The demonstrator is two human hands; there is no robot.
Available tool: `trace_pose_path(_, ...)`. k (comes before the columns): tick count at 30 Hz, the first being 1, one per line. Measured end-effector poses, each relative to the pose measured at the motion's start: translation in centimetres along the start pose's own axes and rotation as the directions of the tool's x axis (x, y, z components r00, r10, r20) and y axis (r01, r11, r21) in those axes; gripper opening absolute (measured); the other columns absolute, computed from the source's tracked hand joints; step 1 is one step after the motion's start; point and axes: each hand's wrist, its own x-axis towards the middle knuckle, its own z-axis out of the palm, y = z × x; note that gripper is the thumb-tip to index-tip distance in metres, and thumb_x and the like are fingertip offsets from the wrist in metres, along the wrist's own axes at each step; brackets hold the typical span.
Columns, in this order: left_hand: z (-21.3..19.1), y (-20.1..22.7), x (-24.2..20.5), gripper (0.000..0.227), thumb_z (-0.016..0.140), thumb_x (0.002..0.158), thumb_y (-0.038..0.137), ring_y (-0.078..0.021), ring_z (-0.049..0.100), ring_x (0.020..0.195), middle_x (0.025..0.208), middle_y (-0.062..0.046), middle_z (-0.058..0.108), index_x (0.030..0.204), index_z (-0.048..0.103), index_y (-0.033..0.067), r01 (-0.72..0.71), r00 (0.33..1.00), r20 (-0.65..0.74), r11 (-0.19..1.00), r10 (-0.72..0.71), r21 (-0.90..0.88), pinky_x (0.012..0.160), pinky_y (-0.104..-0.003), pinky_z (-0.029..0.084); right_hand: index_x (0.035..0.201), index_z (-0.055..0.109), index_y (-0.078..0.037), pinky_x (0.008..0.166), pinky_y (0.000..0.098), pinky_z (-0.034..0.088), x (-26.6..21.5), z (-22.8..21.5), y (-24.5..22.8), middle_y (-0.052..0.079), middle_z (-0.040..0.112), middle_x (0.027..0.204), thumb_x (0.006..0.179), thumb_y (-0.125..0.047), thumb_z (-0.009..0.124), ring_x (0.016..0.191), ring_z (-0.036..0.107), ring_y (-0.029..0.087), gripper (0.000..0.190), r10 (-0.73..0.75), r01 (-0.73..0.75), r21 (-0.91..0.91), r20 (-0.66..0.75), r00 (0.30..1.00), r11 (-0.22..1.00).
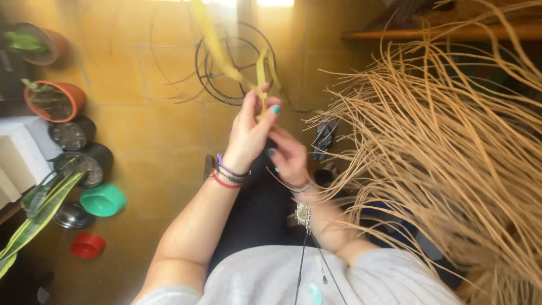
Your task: Measuring, cutting, and weaving natural fibers onto a metal frame to create a decorative item.
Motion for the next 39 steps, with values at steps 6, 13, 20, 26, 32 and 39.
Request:
trace_pose_path(6, 1.0, 8.2, -4.9, 0.031, 0.046, 0.109, 0.018, -0.0110, 0.064, 0.081, 0.079, -0.001, 0.071, 0.136, 0.060, 0.0096, -0.081, 0.961, 0.224, 0.938, 0.163, -0.336, 0.087, -0.032, 0.058, 0.129, 0.065, 0.009, 0.104, 0.0493, 0.050, -5.0, -1.3, -10.7, 0.030, 0.063, 0.130, 0.084, -0.012, 0.076, 0.124, 0.062, 0.037, 0.051, 0.044, -0.044, 0.044, 0.007, 0.999, 0.998)
trace_pose_path(13, 6.0, 17.0, -12.4, 0.043, 0.042, 0.112, 0.031, -0.0166, 0.073, 0.080, 0.084, -0.010, 0.068, 0.140, 0.056, 0.0014, -0.018, 0.811, 0.438, 0.765, 0.388, -0.644, 0.077, -0.034, 0.065, 0.114, 0.049, -0.005, 0.050, 0.0253, 0.048, -12.8, -3.0, -18.8, 0.011, 0.062, 0.065, 0.102, -0.001, 0.051, 0.052, 0.058, 0.016, 0.013, 0.250, -0.222, 0.230, -0.103, 0.963, 0.947)
trace_pose_path(20, 10.2, 19.7, -21.7, 0.051, 0.032, 0.111, 0.041, -0.0072, 0.042, 0.046, 0.065, -0.004, 0.051, 0.122, 0.060, 0.0003, -0.031, 0.621, 0.593, 0.772, 0.513, -0.634, 0.044, -0.018, 0.034, 0.131, 0.063, -0.006, 0.087, 0.0423, 0.059, -21.3, -6.1, -24.2, 0.015, 0.078, 0.101, 0.100, -0.011, 0.060, 0.093, 0.076, 0.023, 0.032, 0.216, -0.256, -0.188, -0.212, 0.953, 0.948)
trace_pose_path(26, 16.0, 18.1, -33.0, 0.063, 0.023, 0.109, 0.049, -0.0035, 0.044, 0.057, 0.067, -0.001, 0.056, 0.116, 0.068, 0.0051, 0.015, 0.206, 0.859, 0.876, 0.469, -0.482, 0.057, -0.015, 0.040, 0.141, 0.040, -0.020, 0.112, 0.0456, 0.040, -24.9, -6.8, -33.9, 0.001, 0.052, 0.131, 0.096, -0.031, 0.073, 0.119, 0.048, 0.006, 0.057, -0.204, 0.322, 0.108, -0.578, 0.790, 0.941)
trace_pose_path(32, 20.8, 20.2, -37.2, 0.040, 0.038, 0.112, 0.029, -0.0401, 0.048, 0.139, 0.145, -0.017, 0.049, 0.140, 0.062, 0.0129, -0.511, -0.016, 0.828, 0.708, 0.560, -0.488, 0.120, -0.053, 0.038, 0.103, 0.058, -0.008, 0.071, 0.0328, 0.044, -33.9, -13.5, -32.9, 0.001, 0.055, 0.082, 0.099, -0.021, 0.062, 0.074, 0.056, 0.011, 0.013, -0.151, 0.126, -0.087, -0.698, 0.700, 0.988)
trace_pose_path(39, 27.1, 19.7, -34.5, 0.044, 0.033, 0.109, 0.025, -0.0251, 0.070, 0.105, 0.107, -0.015, 0.073, 0.119, 0.069, 0.0004, -0.195, 0.155, 0.909, 0.914, 0.387, -0.356, 0.099, -0.039, 0.052, 0.083, 0.066, 0.004, 0.045, 0.0236, 0.045, -37.8, -22.0, -32.4, 0.005, 0.052, 0.048, 0.100, -0.004, 0.054, 0.042, 0.051, 0.013, 0.022, -0.121, 0.027, -0.134, -0.765, 0.633, 0.991)
